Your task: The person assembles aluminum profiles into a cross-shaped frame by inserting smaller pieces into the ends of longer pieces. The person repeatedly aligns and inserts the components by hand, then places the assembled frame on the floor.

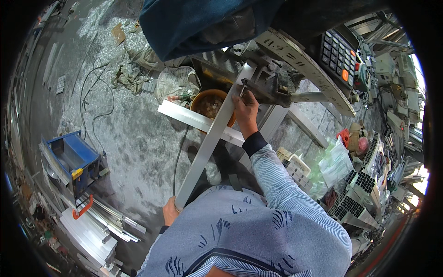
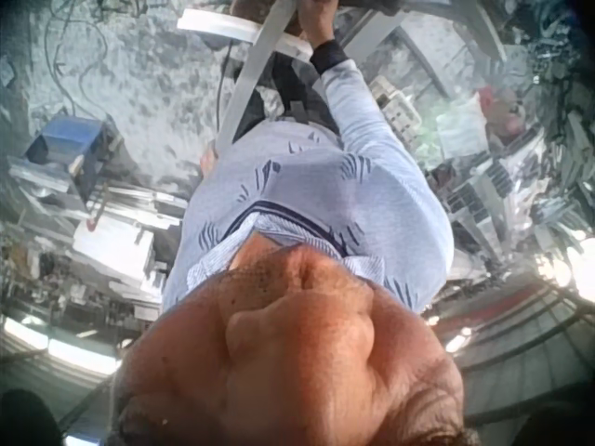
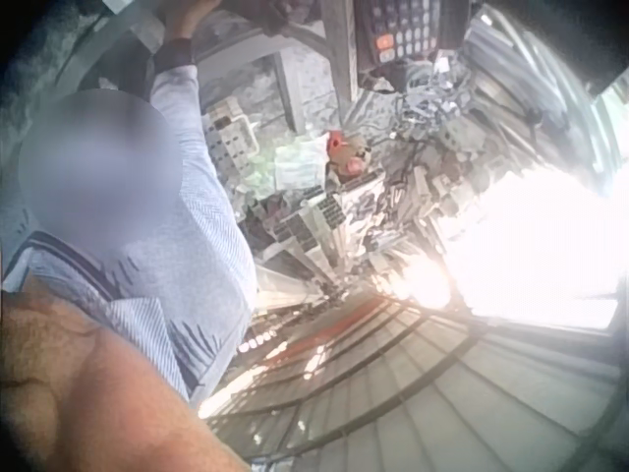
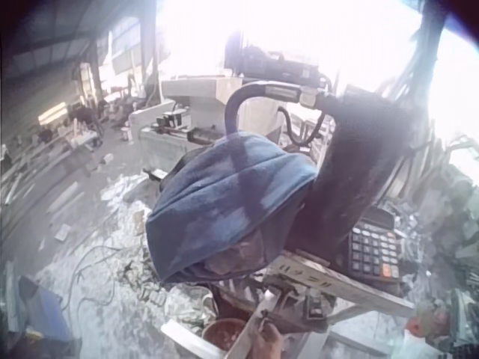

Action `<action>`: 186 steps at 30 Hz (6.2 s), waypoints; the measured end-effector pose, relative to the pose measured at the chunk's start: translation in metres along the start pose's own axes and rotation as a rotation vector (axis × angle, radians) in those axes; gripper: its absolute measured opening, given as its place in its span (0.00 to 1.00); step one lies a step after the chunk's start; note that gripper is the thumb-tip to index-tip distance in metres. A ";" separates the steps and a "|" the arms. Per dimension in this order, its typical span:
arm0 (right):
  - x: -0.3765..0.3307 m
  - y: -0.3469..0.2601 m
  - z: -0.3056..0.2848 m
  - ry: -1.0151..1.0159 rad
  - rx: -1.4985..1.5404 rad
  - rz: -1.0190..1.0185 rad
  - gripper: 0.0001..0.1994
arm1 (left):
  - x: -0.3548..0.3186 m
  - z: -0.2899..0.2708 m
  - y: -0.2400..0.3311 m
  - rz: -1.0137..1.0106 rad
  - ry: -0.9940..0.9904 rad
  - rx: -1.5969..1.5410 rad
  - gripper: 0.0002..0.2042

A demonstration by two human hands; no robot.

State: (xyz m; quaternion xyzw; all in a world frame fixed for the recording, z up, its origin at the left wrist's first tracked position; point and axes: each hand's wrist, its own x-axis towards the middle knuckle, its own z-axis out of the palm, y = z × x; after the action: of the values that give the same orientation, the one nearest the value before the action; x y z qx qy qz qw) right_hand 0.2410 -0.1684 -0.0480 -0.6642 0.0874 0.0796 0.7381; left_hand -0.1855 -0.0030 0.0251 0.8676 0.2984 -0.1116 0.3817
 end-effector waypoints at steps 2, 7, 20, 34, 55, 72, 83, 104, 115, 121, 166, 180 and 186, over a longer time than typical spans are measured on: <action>0.000 -0.001 0.003 0.026 -0.052 -0.007 0.13 | 0.004 -0.004 0.000 -0.022 -0.045 -0.021 0.20; -0.001 -0.004 0.005 0.043 -0.116 0.002 0.14 | 0.014 -0.014 0.003 -0.104 -0.128 -0.017 0.21; 0.001 0.007 -0.004 0.115 -0.143 -0.029 0.08 | 0.016 -0.018 0.014 -0.024 -0.089 -0.038 0.18; -0.050 -0.001 -0.037 -0.122 -0.022 -0.025 0.26 | 0.090 0.043 0.059 0.080 -0.032 -0.006 0.19; 0.068 -0.083 -0.185 0.479 -0.565 -0.466 0.08 | 0.255 0.083 0.214 0.151 -0.017 0.098 0.20; 0.075 -0.071 -0.177 0.535 -0.499 -0.404 0.13 | 0.260 0.076 0.211 0.230 -0.075 0.141 0.24; 0.023 -0.044 -0.149 0.697 -0.834 -0.445 0.20 | 0.265 0.076 0.194 0.368 -0.120 0.000 0.26; 0.039 -0.032 -0.133 0.291 -1.347 -0.341 0.27 | 0.290 0.075 0.190 0.021 -0.612 -0.573 0.10; 0.040 -0.043 -0.129 0.226 -1.359 -0.180 0.27 | 0.291 0.079 0.191 -0.007 -0.575 -0.576 0.14; 0.032 -0.043 -0.118 0.268 -1.294 -0.274 0.29 | 0.291 0.079 0.192 -0.010 -0.562 -0.531 0.12; 0.057 0.020 -0.034 -0.407 -0.502 0.074 0.27 | 0.319 0.138 0.199 0.192 -0.385 -0.096 0.25; 0.060 0.020 -0.035 -0.423 -0.895 -0.384 0.22 | 0.308 0.110 0.196 0.280 -0.279 -0.201 0.18; 0.063 0.028 -0.034 -0.304 -0.703 -0.237 0.25 | 0.312 0.111 0.191 0.363 -0.199 -0.316 0.15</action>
State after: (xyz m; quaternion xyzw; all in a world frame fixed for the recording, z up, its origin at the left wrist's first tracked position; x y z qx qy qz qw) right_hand 0.2948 -0.1996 -0.0932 -0.8625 -0.1324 0.1164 0.4745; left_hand 0.1826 -0.0505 -0.0685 0.8214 0.1126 -0.0781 0.5536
